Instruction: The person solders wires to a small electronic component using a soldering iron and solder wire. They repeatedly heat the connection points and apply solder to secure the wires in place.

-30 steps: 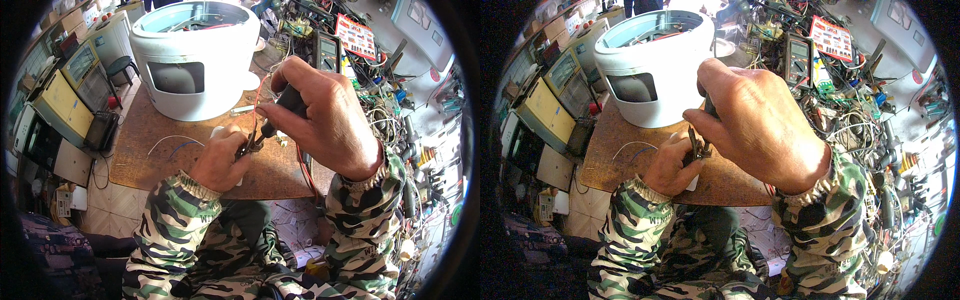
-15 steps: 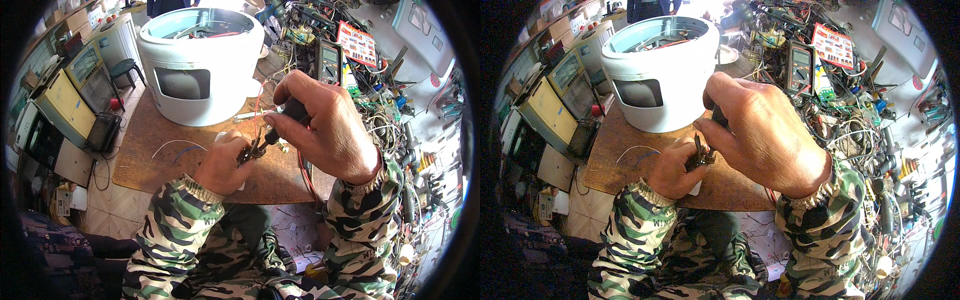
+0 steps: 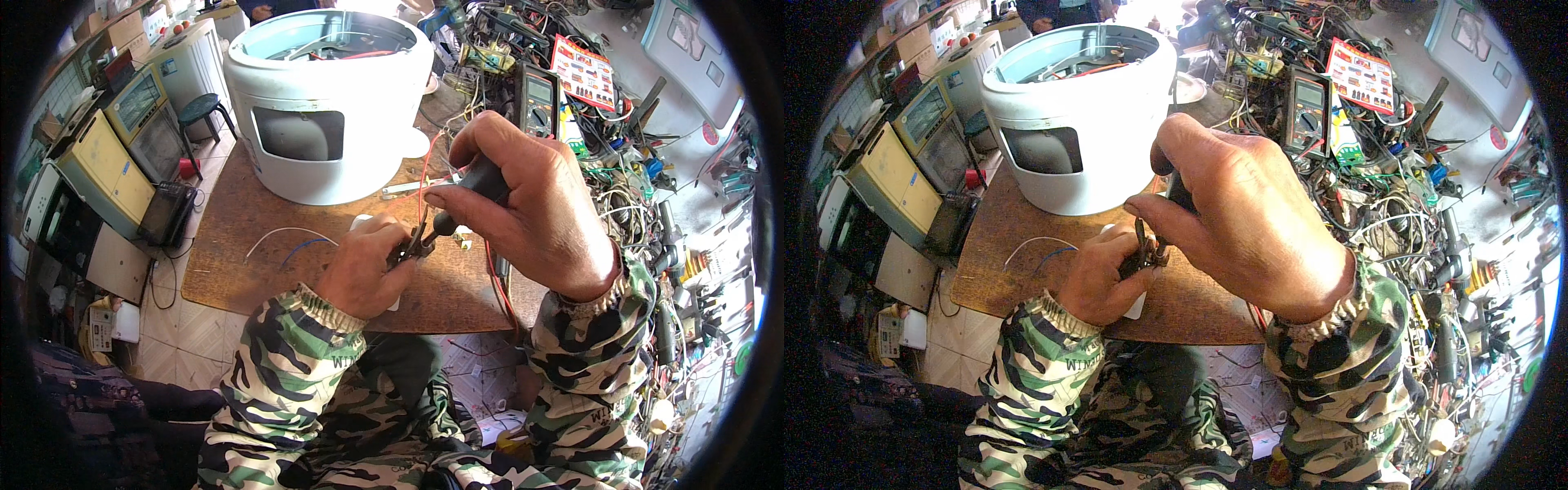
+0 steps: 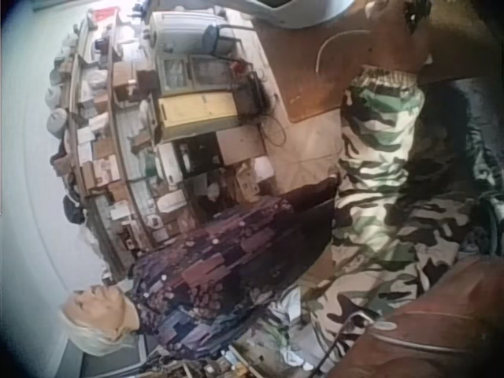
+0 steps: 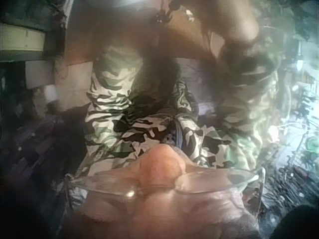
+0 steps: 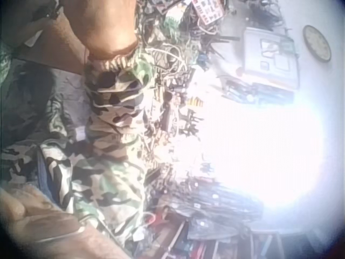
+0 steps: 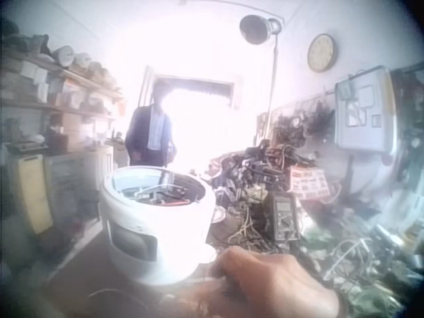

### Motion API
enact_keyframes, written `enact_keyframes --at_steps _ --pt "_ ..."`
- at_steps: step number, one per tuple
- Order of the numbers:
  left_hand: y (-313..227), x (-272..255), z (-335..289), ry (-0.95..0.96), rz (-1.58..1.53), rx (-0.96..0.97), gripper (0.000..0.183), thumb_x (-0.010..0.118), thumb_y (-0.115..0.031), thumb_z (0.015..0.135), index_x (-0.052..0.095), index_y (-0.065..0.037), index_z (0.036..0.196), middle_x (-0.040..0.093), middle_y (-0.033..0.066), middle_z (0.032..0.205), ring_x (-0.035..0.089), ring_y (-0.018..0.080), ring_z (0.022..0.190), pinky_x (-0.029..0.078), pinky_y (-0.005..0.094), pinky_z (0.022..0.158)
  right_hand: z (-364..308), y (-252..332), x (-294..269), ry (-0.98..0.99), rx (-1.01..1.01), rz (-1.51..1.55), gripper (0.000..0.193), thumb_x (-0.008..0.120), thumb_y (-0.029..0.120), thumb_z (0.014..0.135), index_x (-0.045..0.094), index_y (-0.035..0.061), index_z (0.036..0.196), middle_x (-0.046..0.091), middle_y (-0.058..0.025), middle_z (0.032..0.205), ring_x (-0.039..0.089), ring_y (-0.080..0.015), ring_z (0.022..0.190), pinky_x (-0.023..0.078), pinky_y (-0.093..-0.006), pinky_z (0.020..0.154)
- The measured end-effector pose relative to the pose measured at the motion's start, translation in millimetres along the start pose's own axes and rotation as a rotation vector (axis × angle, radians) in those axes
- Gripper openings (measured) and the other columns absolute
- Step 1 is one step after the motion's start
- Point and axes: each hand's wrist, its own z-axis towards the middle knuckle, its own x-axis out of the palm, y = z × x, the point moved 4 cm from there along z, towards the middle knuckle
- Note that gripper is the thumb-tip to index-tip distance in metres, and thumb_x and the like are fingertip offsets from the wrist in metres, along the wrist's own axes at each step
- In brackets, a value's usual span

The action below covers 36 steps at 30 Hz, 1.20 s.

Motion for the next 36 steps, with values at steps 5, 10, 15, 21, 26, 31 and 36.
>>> enact_keyframes --at_steps 5,10,15,21,26,31,36 --pt "-1 1 0 -0.007 -0.031 -0.032 0.021 0.073 -0.013 0.081 0.067 -0.001 0.097 0.063 0.0176 0.091 0.062 0.0370 0.087 0.049 0.0442 0.075 -3 1 -2 -0.022 -0.009 0.002 0.027 0.079 0.013 0.086 0.059 0.0023 0.100 0.058 -0.0071 0.067 0.057 -0.0150 0.057 0.045 -0.0296 0.054" --pt "0 1 1 0.006 -0.046 -0.038 0.022 0.074 -0.013 0.081 0.067 -0.001 0.097 0.065 0.0177 0.093 0.063 0.0377 0.089 0.049 0.0446 0.077 -5 1 -5 -0.027 -0.061 0.053 0.032 0.083 0.014 0.082 0.058 0.0034 0.099 0.057 -0.0060 0.064 0.056 -0.0153 0.055 0.045 -0.0303 0.052" --pt "-4 0 0 -0.041 -0.037 -0.014 0.018 0.074 -0.012 0.081 0.066 -0.001 0.094 0.062 0.0164 0.087 0.062 0.0375 0.083 0.047 0.0456 0.072 -7 1 -1 -0.066 -0.019 -0.022 0.032 0.083 0.014 0.082 0.059 0.0037 0.100 0.058 -0.0063 0.065 0.058 -0.0155 0.055 0.046 -0.0298 0.052" --pt "-3 -1 1 -0.037 0.000 -0.026 0.017 0.074 -0.012 0.081 0.066 -0.003 0.093 0.061 0.0157 0.086 0.061 0.0378 0.083 0.046 0.0464 0.072 -8 4 -3 -0.082 -0.095 -0.040 0.031 0.082 0.013 0.084 0.059 0.0024 0.103 0.064 -0.0090 0.072 0.065 -0.0187 0.062 0.050 -0.0309 0.058" --pt "3 1 -1 -0.054 -0.001 -0.002 0.022 0.075 -0.016 0.082 0.065 0.000 0.094 0.063 0.0173 0.085 0.063 0.0370 0.081 0.048 0.0443 0.070 -15 2 0 -0.035 0.058 0.148 0.030 0.080 0.012 0.085 0.060 0.0028 0.105 0.066 -0.0102 0.077 0.068 -0.0212 0.067 0.053 -0.0324 0.062" --pt "-8 -2 2 -0.019 0.012 -0.057 0.018 0.074 -0.011 0.081 0.065 -0.002 0.093 0.063 0.0151 0.086 0.062 0.0370 0.084 0.048 0.0455 0.072 -20 1 8 -0.128 0.185 0.045 0.030 0.081 0.011 0.084 0.060 0.0031 0.104 0.066 -0.0101 0.076 0.068 -0.0197 0.067 0.053 -0.0329 0.062" --pt "-4 -2 -2 -0.062 -0.005 -0.016 0.018 0.073 -0.011 0.081 0.066 -0.002 0.095 0.063 0.0150 0.088 0.062 0.0371 0.084 0.048 0.0452 0.073 -16 -3 9 -0.098 0.172 0.220 0.033 0.071 0.028 0.095 0.062 0.0005 0.109 0.069 -0.0095 0.084 0.068 -0.0154 0.081 0.053 -0.0324 0.072"
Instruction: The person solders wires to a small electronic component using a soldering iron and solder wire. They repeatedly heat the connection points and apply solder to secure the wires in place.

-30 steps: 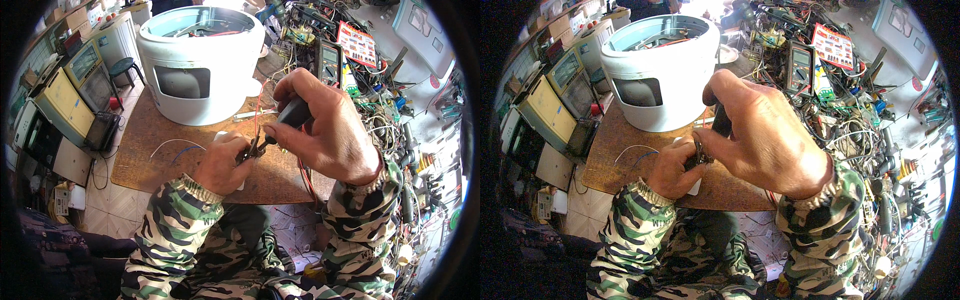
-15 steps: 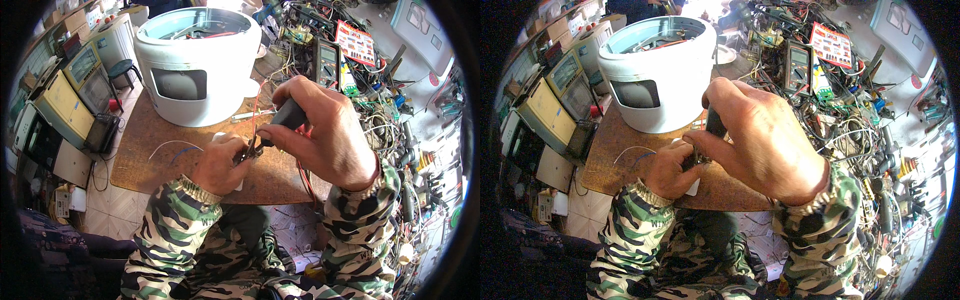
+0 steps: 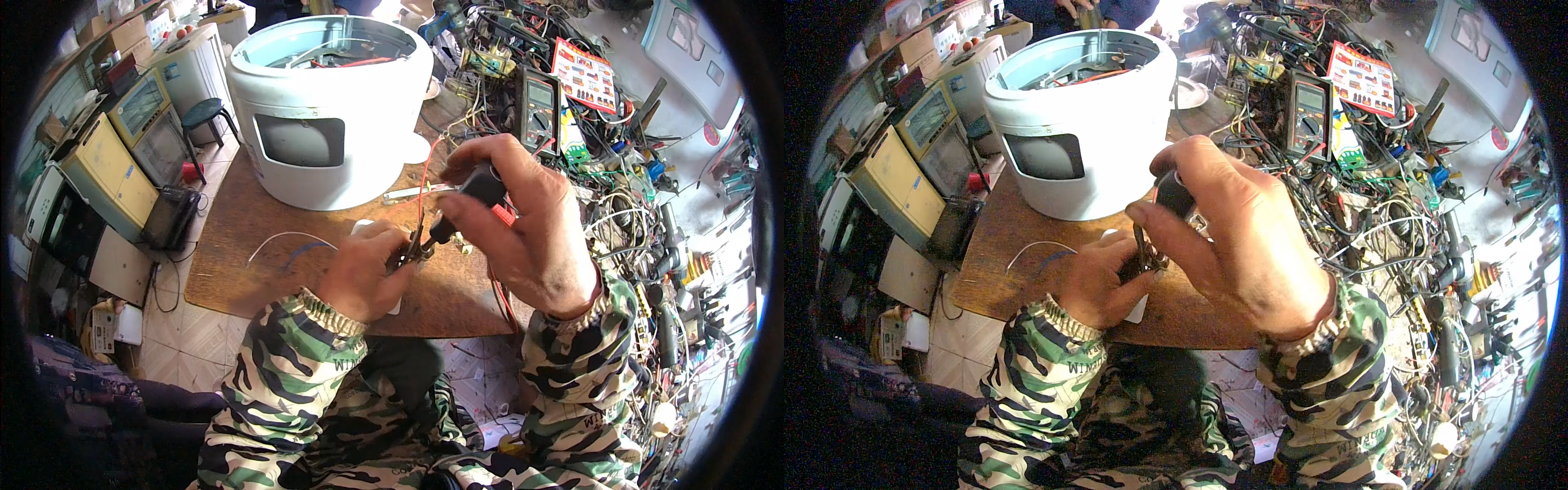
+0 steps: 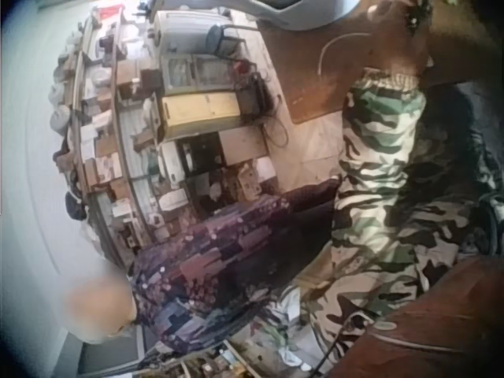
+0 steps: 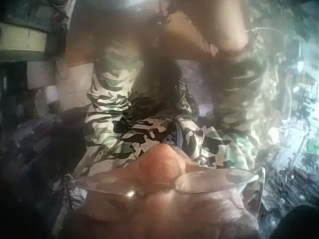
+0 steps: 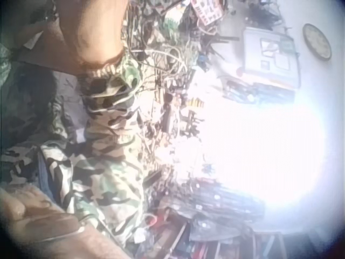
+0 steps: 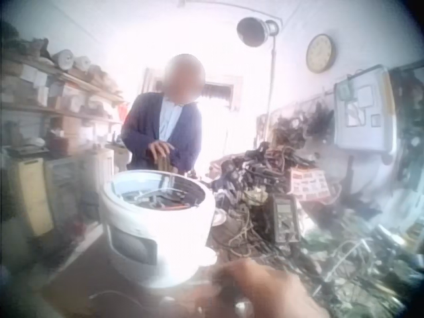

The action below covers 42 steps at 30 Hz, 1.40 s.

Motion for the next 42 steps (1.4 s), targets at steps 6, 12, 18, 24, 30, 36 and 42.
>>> enact_keyframes --at_steps 6,12,18,24,30,36,42 --pt "0 7 3 0.014 -0.052 -0.020 0.020 0.069 -0.008 0.079 0.065 -0.002 0.098 0.065 0.0175 0.094 0.063 0.0426 0.089 0.050 0.0484 0.076 0 -25 8 0.114 -0.023 0.904 0.030 0.054 0.018 0.094 0.061 -0.0042 0.113 0.065 -0.0279 0.116 0.070 -0.0344 0.103 0.054 -0.0437 0.095" --pt "-2 5 2 0.021 -0.040 -0.001 0.021 0.068 -0.005 0.077 0.065 0.002 0.097 0.065 0.0215 0.096 0.062 0.0444 0.093 0.051 0.0495 0.081 21 -41 22 0.063 -0.237 1.000 0.044 0.055 0.032 0.097 0.057 -0.0005 0.067 0.068 -0.0238 0.084 0.064 -0.0241 0.074 0.049 -0.0347 0.067" --pt "3 6 -2 0.025 -0.065 -0.002 0.024 0.070 -0.005 0.079 0.065 0.001 0.101 0.065 0.0192 0.101 0.063 0.0425 0.096 0.052 0.0476 0.083 16 -35 33 -0.023 -0.081 1.203 0.040 0.055 0.023 0.102 0.048 0.0039 0.067 0.054 -0.0113 0.058 0.043 -0.0141 0.042 0.033 -0.0285 0.040" --pt "-3 0 -1 0.033 0.000 0.032 0.025 0.071 -0.009 0.081 0.063 -0.001 0.104 0.063 0.0182 0.099 0.061 0.0421 0.092 0.050 0.0480 0.078 9 -21 40 -0.517 0.102 0.953 0.044 0.059 0.031 0.105 0.046 0.0067 0.071 0.043 -0.0035 0.055 0.036 -0.0092 0.042 0.028 -0.0257 0.037" --pt "-7 -3 -1 0.065 -0.008 -0.010 0.023 0.071 -0.011 0.082 0.063 -0.001 0.102 0.063 0.0187 0.098 0.062 0.0426 0.091 0.049 0.0487 0.077 6 -21 36 -0.289 0.078 0.805 0.050 0.049 0.045 0.107 0.051 0.0031 0.081 0.052 -0.0070 0.066 0.047 -0.0126 0.049 0.037 -0.0261 0.045" --pt "2 7 0 -0.023 -0.059 0.005 0.021 0.071 -0.005 0.079 0.066 -0.001 0.099 0.066 0.0186 0.097 0.063 0.0424 0.091 0.051 0.0478 0.078 19 -33 34 0.102 -0.047 1.082 0.043 0.054 0.038 0.101 0.054 -0.0013 0.084 0.054 -0.0137 0.070 0.051 -0.0178 0.055 0.041 -0.0295 0.047" --pt "-1 4 -1 0.015 -0.009 -0.001 0.023 0.072 -0.006 0.078 0.065 -0.002 0.099 0.063 0.0169 0.094 0.061 0.0409 0.093 0.049 0.0472 0.079 11 -25 40 -0.206 -0.037 0.977 0.039 0.050 0.034 0.106 0.052 0.0010 0.085 0.051 -0.0092 0.065 0.043 -0.0130 0.048 0.035 -0.0262 0.043"
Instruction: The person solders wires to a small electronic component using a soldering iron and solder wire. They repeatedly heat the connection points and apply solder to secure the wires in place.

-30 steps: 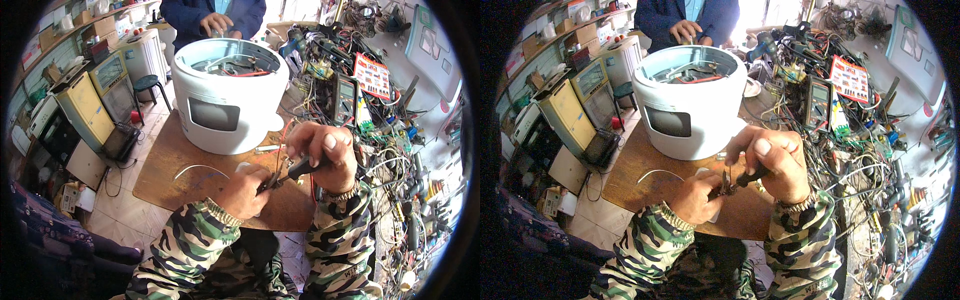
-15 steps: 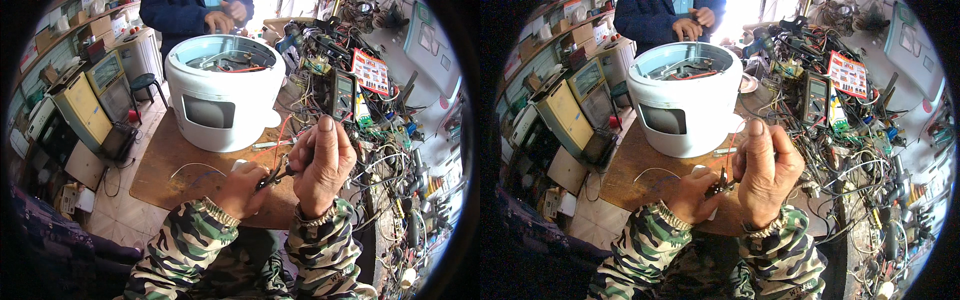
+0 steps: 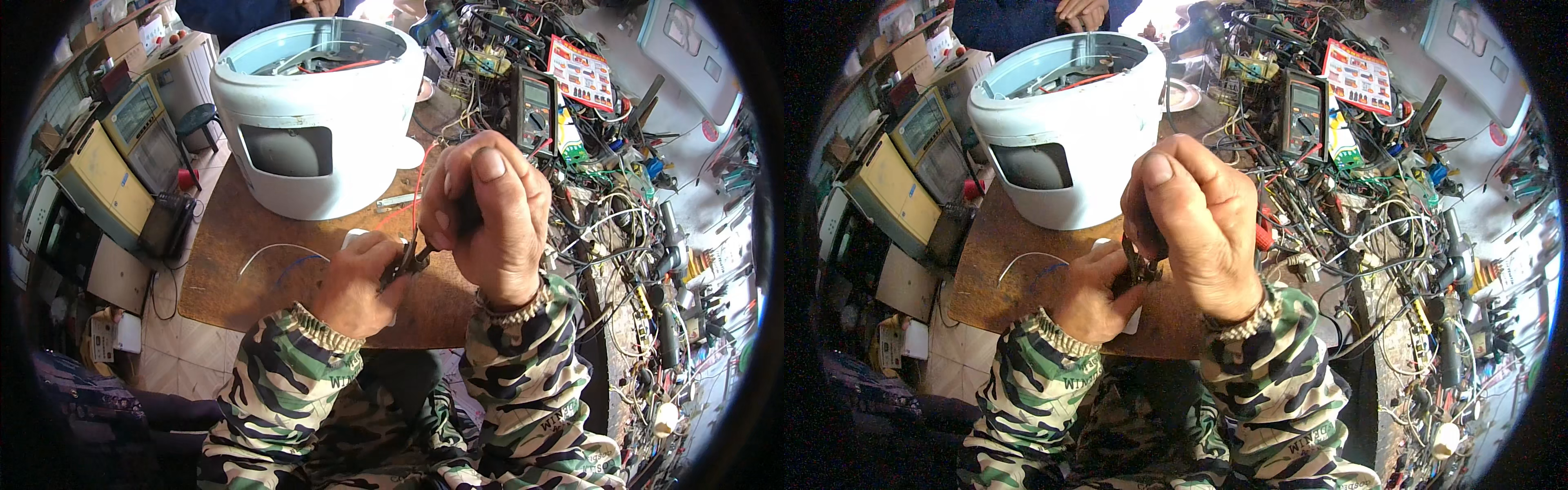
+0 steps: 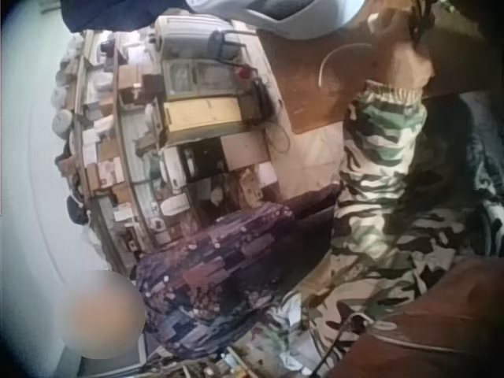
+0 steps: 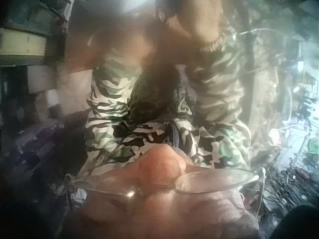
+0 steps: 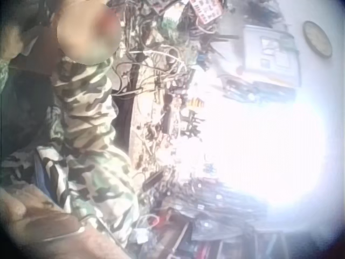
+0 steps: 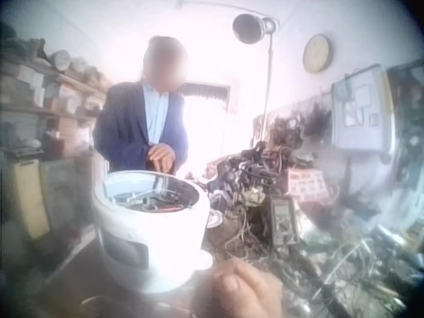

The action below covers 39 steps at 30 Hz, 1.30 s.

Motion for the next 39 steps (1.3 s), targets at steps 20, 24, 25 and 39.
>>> enact_keyframes --at_steps 20,24,25,39 --pt "0 2 -2 0.000 0.028 0.004 0.019 0.072 -0.009 0.080 0.064 -0.004 0.096 0.063 0.0169 0.093 0.060 0.0415 0.093 0.048 0.0487 0.080 -4 6 3 -0.018 0.030 -0.143 0.040 0.050 0.033 0.105 0.051 0.0016 0.079 0.053 -0.0092 0.063 0.045 -0.0120 0.047 0.035 -0.0260 0.041" --pt "5 6 -4 -0.029 0.073 0.050 0.024 0.070 -0.014 0.082 0.063 -0.004 0.102 0.062 0.0195 0.101 0.060 0.0451 0.098 0.049 0.0513 0.084 -15 6 14 -0.402 -0.136 -0.418 0.041 0.046 0.030 0.107 0.049 0.0039 0.077 0.047 -0.0027 0.057 0.040 -0.0081 0.042 0.031 -0.0241 0.038" --pt "10 8 -6 -0.033 0.064 0.059 0.024 0.070 -0.015 0.083 0.063 -0.004 0.103 0.062 0.0195 0.102 0.060 0.0451 0.099 0.050 0.0520 0.084 -17 1 14 -0.476 -0.159 -0.343 0.041 0.046 0.029 0.107 0.048 0.0042 0.075 0.046 -0.0023 0.057 0.040 -0.0076 0.042 0.031 -0.0237 0.038" --pt "5 7 -5 -0.046 0.028 0.039 0.024 0.071 -0.010 0.080 0.063 -0.003 0.101 0.061 0.0179 0.099 0.062 0.0424 0.094 0.051 0.0499 0.079 -2 3 0 0.084 0.113 0.106 0.034 0.062 0.031 0.098 0.056 -0.0008 0.088 0.056 -0.0104 0.066 0.052 -0.0152 0.050 0.042 -0.0283 0.043"
